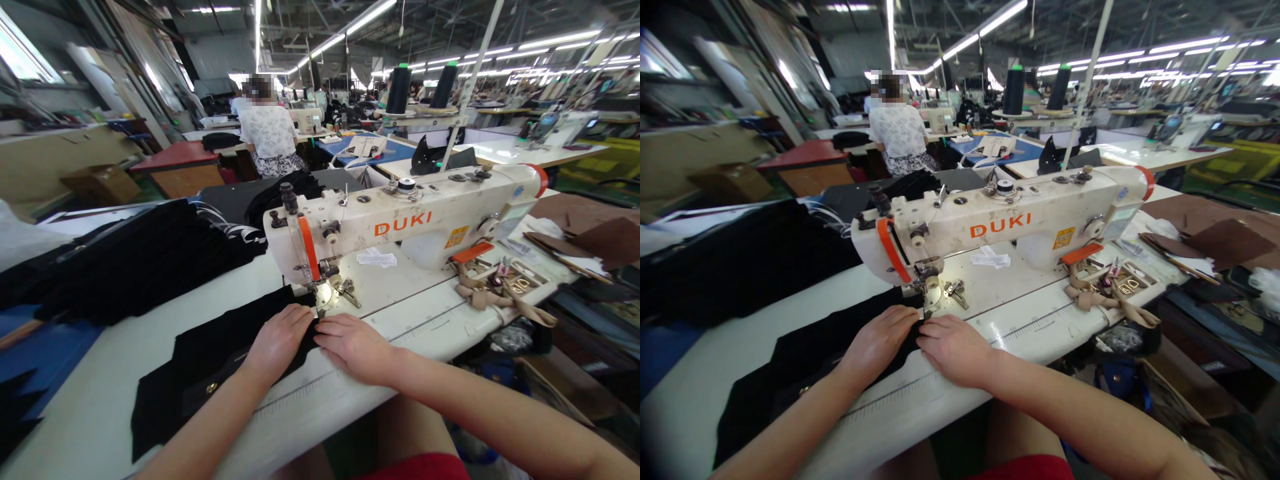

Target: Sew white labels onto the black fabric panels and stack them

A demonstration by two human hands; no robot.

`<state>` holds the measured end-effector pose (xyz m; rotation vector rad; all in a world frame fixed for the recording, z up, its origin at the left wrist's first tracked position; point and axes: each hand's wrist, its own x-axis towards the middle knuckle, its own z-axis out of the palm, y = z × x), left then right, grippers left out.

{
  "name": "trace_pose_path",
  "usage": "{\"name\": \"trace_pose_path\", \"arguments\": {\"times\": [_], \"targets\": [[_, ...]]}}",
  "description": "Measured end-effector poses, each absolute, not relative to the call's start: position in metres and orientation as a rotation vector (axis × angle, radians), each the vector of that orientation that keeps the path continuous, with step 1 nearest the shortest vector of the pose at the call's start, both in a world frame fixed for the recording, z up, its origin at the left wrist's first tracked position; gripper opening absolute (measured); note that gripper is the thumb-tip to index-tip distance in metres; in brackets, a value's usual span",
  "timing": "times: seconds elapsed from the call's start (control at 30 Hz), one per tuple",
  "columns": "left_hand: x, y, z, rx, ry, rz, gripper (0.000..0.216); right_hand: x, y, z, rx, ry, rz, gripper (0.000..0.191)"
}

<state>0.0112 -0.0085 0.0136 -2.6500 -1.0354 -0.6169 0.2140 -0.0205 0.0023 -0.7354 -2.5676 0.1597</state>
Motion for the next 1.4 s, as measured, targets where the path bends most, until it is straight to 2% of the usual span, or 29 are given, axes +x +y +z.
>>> {"name": "trace_pose_path", "arguments": {"times": [0.3,0.63,1.4], "targets": [[0.011,-0.009,0.007,-2.624,-1.091,-0.527,0.027,0.211,0.013,0.010,-0.875,-2.595,0.075,0.017],[0.013,-0.029,0.003,-2.649,-1.392,-0.536,0.037,0.212,0.023,0.010,-0.794,-2.693,-0.081,0.014],[0.019,-0.003,-0.001,-2.652,-1.451,-0.558,0.038,0.210,0.040,0.010,-0.901,-2.658,-0.031,0.021]]}}
